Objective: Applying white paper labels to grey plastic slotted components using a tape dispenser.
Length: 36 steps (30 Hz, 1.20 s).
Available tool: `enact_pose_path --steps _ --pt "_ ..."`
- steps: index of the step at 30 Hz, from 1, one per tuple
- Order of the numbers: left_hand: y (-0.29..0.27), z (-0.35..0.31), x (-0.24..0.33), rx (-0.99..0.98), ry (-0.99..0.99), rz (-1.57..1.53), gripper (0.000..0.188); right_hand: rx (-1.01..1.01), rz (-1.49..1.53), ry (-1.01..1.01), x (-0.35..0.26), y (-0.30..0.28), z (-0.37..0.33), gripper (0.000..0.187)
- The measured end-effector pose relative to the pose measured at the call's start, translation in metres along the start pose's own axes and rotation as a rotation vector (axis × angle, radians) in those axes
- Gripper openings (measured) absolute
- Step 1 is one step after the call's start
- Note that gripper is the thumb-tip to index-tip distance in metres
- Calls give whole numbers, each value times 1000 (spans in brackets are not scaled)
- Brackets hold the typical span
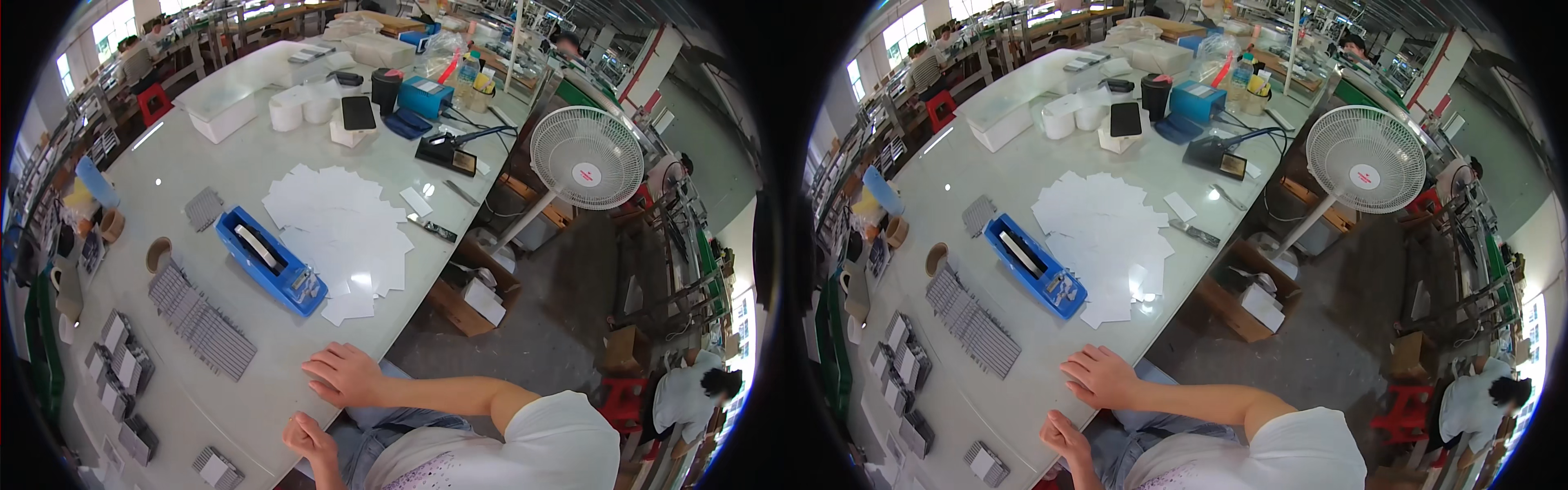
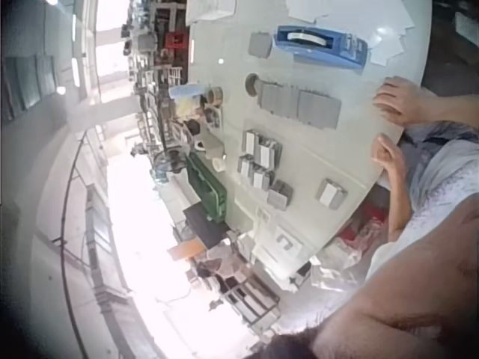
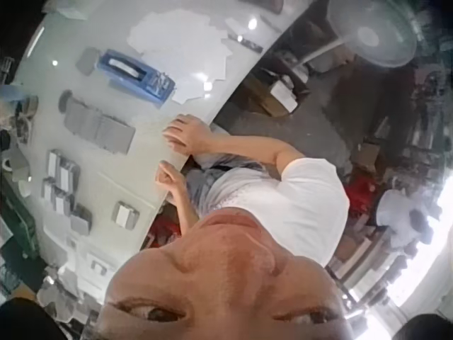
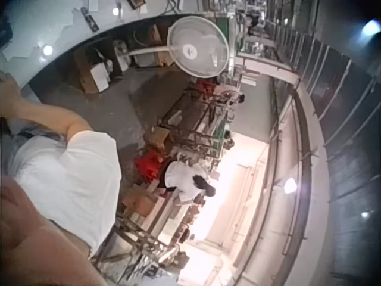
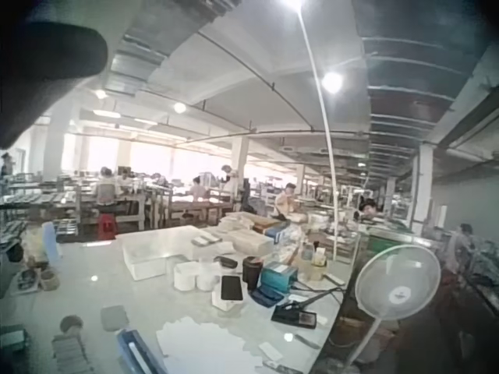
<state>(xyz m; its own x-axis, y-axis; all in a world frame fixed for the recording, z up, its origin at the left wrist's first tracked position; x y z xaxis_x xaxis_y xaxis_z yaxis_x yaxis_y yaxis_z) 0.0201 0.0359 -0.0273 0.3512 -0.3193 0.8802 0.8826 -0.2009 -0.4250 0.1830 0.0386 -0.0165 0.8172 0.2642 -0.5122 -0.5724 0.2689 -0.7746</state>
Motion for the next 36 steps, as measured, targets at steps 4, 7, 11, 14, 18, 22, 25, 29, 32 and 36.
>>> enact_pose_path --steps 4,7,11,14,18,22,25,29,32,36 --pt "6 0 -8 12 118 73 47 53 10 -19 -3 4 0 24" --pt "6 3 -10 40 150 99 46 93 -4 -34 -4 7 0 23" --pt "5 3 -11 72 234 144 44 90 -18 -65 -5 8 2 22" --pt "8 4 -9 93 271 167 43 117 -35 -73 -5 9 2 21" --pt "14 10 -7 96 326 231 40 86 -68 -58 1 3 2 20" --pt "20 14 -3 118 337 230 39 115 -101 -76 4 -1 2 19" --pt "15 10 -8 139 339 277 39 114 -65 -95 3 9 3 19" --pt "16 7 -5 139 386 300 39 143 -80 -95 1 9 -1 18" --pt "14 7 -6 147 398 325 39 128 -86 -99 0 10 -4 19" --pt "14 5 -2 173 422 347 37 135 -52 -154 -1 12 -2 14"
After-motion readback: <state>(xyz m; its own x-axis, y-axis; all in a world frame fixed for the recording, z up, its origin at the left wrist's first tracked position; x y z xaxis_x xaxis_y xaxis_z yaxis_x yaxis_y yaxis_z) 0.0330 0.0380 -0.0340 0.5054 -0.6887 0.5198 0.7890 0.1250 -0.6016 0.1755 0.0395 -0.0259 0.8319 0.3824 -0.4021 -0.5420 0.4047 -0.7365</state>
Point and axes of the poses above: each hand's wrist, its own z-axis towards the middle knuckle, its own y-axis out of the palm, x = y × z, the point moved 1 cm from there along z, towards the middle knuckle, and after that the axes turned 10 degrees about -x, right-handed, at the moved point
